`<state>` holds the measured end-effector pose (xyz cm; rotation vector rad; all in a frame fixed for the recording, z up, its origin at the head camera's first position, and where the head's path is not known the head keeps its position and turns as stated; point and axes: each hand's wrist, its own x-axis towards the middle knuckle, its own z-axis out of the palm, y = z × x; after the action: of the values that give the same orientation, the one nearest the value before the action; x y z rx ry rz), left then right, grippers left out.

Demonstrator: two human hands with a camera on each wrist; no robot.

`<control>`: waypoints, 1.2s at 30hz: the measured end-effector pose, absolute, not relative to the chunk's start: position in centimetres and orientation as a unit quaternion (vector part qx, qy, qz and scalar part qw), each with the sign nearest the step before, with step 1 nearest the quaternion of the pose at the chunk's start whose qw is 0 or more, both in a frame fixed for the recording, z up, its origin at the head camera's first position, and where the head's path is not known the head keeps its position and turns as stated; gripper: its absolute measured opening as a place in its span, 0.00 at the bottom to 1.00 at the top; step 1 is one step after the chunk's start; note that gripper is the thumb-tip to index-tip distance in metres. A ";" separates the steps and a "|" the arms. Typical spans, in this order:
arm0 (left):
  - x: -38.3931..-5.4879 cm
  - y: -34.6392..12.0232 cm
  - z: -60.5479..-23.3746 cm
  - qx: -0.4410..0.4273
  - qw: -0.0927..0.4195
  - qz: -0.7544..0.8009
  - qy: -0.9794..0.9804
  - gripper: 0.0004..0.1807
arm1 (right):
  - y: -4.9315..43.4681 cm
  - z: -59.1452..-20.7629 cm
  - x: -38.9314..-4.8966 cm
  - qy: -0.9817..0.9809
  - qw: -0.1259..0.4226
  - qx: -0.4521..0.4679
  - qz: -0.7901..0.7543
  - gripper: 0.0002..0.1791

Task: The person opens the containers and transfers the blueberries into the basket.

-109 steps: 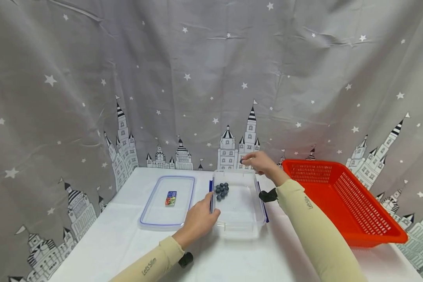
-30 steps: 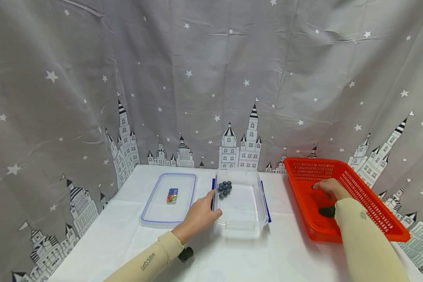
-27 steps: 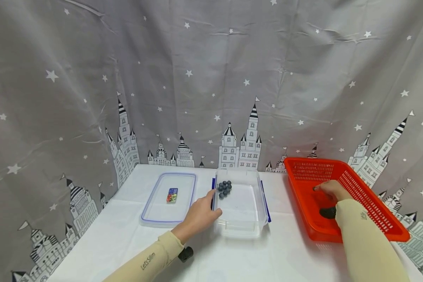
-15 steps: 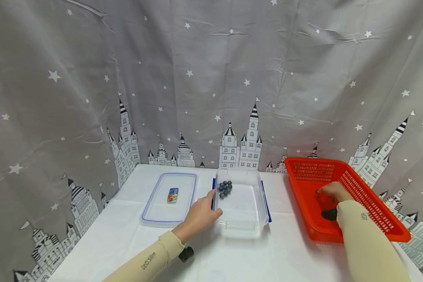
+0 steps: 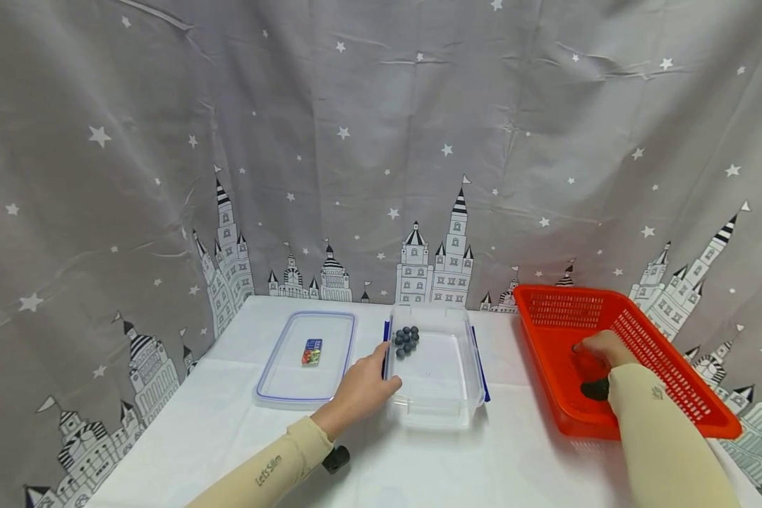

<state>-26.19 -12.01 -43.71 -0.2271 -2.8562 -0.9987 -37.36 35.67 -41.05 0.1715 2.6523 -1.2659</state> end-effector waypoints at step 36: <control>-26.0 -11.8 -44.4 -0.066 0.086 -0.337 -0.935 0.40 | 23.7 -32.8 -39.2 0.907 0.033 -0.074 -0.414 0.27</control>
<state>-25.98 -11.79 -44.41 -0.1978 -2.7863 -1.0050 -39.16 23.66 -32.81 -0.2267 2.7907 -1.2746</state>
